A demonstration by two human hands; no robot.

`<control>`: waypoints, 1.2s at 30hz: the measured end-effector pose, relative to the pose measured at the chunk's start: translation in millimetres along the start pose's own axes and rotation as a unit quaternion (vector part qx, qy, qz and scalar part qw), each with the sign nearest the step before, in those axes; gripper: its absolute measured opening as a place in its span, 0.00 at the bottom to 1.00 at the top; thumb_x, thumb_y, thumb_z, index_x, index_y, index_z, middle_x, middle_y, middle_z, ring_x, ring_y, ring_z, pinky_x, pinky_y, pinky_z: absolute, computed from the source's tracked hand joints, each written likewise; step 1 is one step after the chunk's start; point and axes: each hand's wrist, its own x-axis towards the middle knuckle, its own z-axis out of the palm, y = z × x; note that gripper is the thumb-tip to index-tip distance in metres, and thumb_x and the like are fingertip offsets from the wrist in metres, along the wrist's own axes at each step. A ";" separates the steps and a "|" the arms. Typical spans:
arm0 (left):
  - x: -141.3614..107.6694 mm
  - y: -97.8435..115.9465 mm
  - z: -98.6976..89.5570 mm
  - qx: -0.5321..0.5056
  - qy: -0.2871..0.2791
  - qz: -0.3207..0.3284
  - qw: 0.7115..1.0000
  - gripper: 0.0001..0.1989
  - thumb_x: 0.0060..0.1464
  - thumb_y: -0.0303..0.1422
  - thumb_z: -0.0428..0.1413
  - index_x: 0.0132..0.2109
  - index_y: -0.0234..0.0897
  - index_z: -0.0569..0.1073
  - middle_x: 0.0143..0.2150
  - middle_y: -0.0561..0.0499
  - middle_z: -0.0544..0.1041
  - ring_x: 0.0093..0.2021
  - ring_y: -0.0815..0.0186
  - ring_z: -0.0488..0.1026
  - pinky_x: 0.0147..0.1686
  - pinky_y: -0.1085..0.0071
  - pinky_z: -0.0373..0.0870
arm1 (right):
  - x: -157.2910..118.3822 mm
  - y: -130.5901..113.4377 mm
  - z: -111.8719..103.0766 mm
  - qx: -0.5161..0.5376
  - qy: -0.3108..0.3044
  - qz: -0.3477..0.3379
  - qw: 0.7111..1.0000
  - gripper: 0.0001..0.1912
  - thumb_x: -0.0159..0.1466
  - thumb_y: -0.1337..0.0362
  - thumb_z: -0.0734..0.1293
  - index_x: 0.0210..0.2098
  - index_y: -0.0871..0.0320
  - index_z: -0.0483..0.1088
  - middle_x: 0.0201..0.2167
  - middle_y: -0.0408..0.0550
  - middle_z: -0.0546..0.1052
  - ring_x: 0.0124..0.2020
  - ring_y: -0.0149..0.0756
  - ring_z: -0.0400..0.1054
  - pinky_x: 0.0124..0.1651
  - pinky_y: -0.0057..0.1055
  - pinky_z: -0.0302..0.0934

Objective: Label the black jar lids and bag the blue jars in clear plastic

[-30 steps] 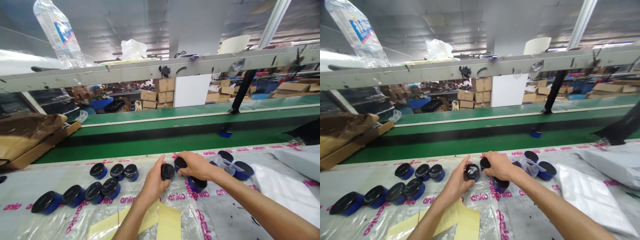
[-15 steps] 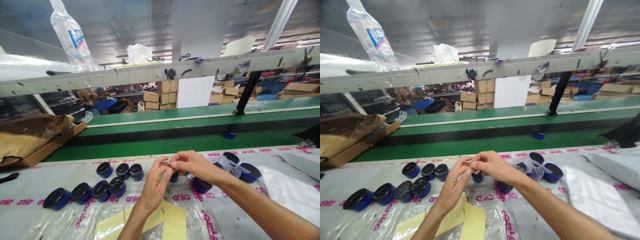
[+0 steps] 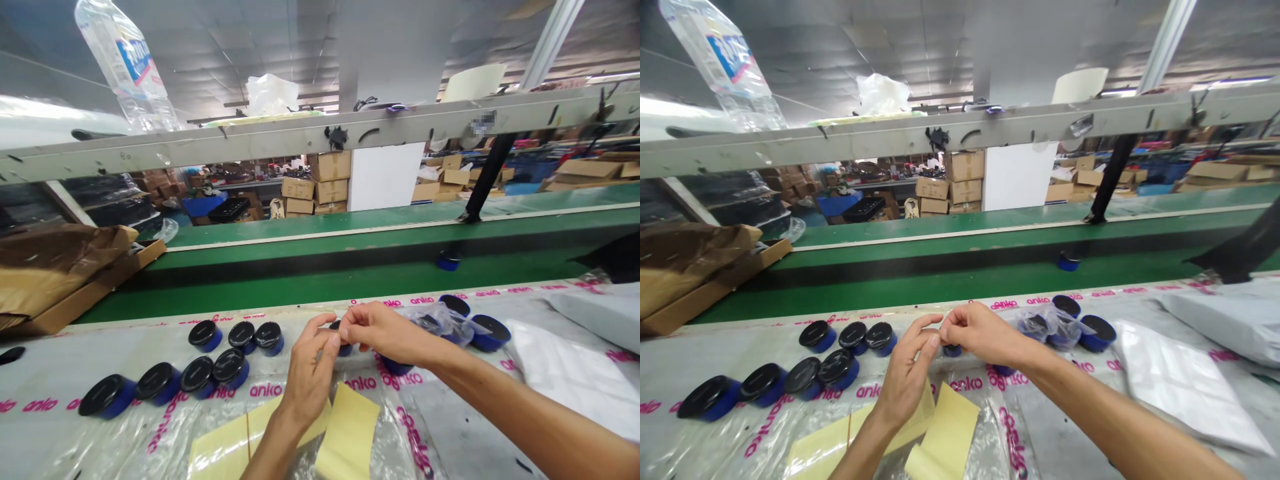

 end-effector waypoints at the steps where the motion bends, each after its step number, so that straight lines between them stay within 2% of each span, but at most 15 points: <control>1: -0.8 0.2 1.5 -0.002 0.013 -0.004 1.000 0.17 0.68 0.40 0.47 0.46 0.44 0.81 0.57 0.49 0.74 0.59 0.61 0.67 0.58 0.66 0.62 | -0.3 0.9 2.0 -0.007 0.010 -0.002 1.000 0.08 0.62 0.61 0.65 0.29 0.58 0.72 0.27 0.41 0.72 0.29 0.31 0.63 0.31 0.26 0.56; 6: -2.3 6.5 7.3 -0.026 0.077 -0.028 0.996 0.17 0.68 0.39 0.47 0.45 0.42 0.81 0.50 0.50 0.78 0.49 0.63 0.74 0.50 0.70 0.66 | -1.0 3.6 13.1 -0.009 0.042 -0.016 0.999 0.10 0.64 0.58 0.64 0.31 0.57 0.71 0.28 0.42 0.72 0.30 0.33 0.64 0.32 0.27 0.59; 11: 0.9 9.5 12.9 -0.016 0.109 -0.058 0.992 0.19 0.68 0.40 0.46 0.45 0.40 0.81 0.41 0.51 0.81 0.40 0.63 0.75 0.41 0.70 0.67 | 0.3 3.6 20.8 0.020 0.085 -0.027 0.996 0.12 0.64 0.56 0.64 0.31 0.57 0.70 0.29 0.44 0.72 0.31 0.34 0.65 0.32 0.28 0.62; 16: 1.0 -3.7 11.9 -0.057 0.144 -0.137 0.978 0.22 0.67 0.45 0.45 0.44 0.38 0.80 0.43 0.49 0.82 0.45 0.59 0.77 0.47 0.65 0.70 | -1.9 1.3 15.3 0.074 0.158 -0.014 0.985 0.16 0.63 0.50 0.66 0.32 0.57 0.70 0.28 0.43 0.71 0.30 0.34 0.65 0.30 0.27 0.63; 19: -2.3 -18.1 8.4 -0.023 0.124 -0.146 0.981 0.22 0.65 0.47 0.48 0.54 0.39 0.76 0.54 0.46 0.78 0.54 0.56 0.74 0.55 0.60 0.68 | -1.4 4.3 9.2 0.116 0.189 0.041 0.974 0.20 0.59 0.45 0.69 0.32 0.58 0.70 0.27 0.45 0.72 0.30 0.35 0.66 0.28 0.26 0.63; 20: -3.6 -23.2 8.0 0.005 0.108 -0.140 0.984 0.22 0.64 0.45 0.50 0.59 0.39 0.72 0.58 0.44 0.75 0.58 0.54 0.71 0.58 0.58 0.66 | -0.8 6.4 8.2 0.124 0.188 0.061 0.972 0.21 0.57 0.45 0.70 0.32 0.58 0.70 0.26 0.45 0.72 0.29 0.35 0.67 0.26 0.25 0.62; 22: -5.5 -32.5 9.1 0.055 0.070 -0.138 0.986 0.32 0.58 0.40 0.57 0.67 0.38 0.62 0.64 0.40 0.69 0.64 0.52 0.65 0.62 0.55 0.62 | 0.7 11.5 7.9 0.141 0.168 0.091 0.971 0.21 0.56 0.45 0.71 0.32 0.58 0.70 0.25 0.43 0.71 0.28 0.34 0.66 0.24 0.24 0.61; 24: -5.2 -39.5 12.5 0.075 0.030 -0.145 0.986 0.43 0.52 0.35 0.61 0.71 0.37 0.52 0.66 0.38 0.65 0.66 0.51 0.62 0.63 0.54 0.60 | 1.9 16.7 8.9 0.156 0.142 0.117 0.970 0.20 0.56 0.46 0.71 0.31 0.57 0.69 0.25 0.42 0.69 0.26 0.31 0.65 0.21 0.23 0.60; 26: -2.1 -44.0 17.2 0.077 0.000 -0.151 0.985 0.50 0.47 0.31 0.63 0.72 0.39 0.46 0.67 0.38 0.65 0.66 0.50 0.62 0.63 0.55 0.59 | 2.2 21.2 9.7 0.170 0.117 0.147 0.967 0.20 0.57 0.47 0.72 0.32 0.57 0.68 0.27 0.41 0.68 0.24 0.29 0.64 0.20 0.22 0.60; 29: 6.4 -47.5 24.6 0.082 -0.007 -0.163 0.983 0.54 0.43 0.28 0.64 0.73 0.39 0.44 0.64 0.39 0.68 0.63 0.49 0.65 0.61 0.55 0.62 | 0.4 26.2 9.9 0.199 0.086 0.178 0.960 0.19 0.58 0.48 0.72 0.34 0.57 0.69 0.26 0.39 0.68 0.21 0.26 0.63 0.20 0.22 0.60; 32: 14.1 -50.3 30.9 0.092 0.010 -0.168 0.982 0.57 0.39 0.28 0.66 0.72 0.37 0.46 0.60 0.40 0.71 0.59 0.47 0.68 0.58 0.54 0.62 | -2.5 29.6 9.5 0.210 0.076 0.178 0.958 0.21 0.59 0.46 0.72 0.37 0.57 0.69 0.25 0.38 0.68 0.21 0.26 0.63 0.20 0.21 0.61; 36: 16.0 -52.7 35.5 0.077 0.028 -0.152 0.985 0.53 0.40 0.28 0.65 0.71 0.38 0.50 0.55 0.44 0.74 0.54 0.50 0.71 0.59 0.53 0.61 | -4.3 33.0 8.7 0.201 0.075 0.171 0.962 0.24 0.57 0.43 0.73 0.37 0.57 0.69 0.24 0.37 0.68 0.21 0.26 0.62 0.20 0.21 0.60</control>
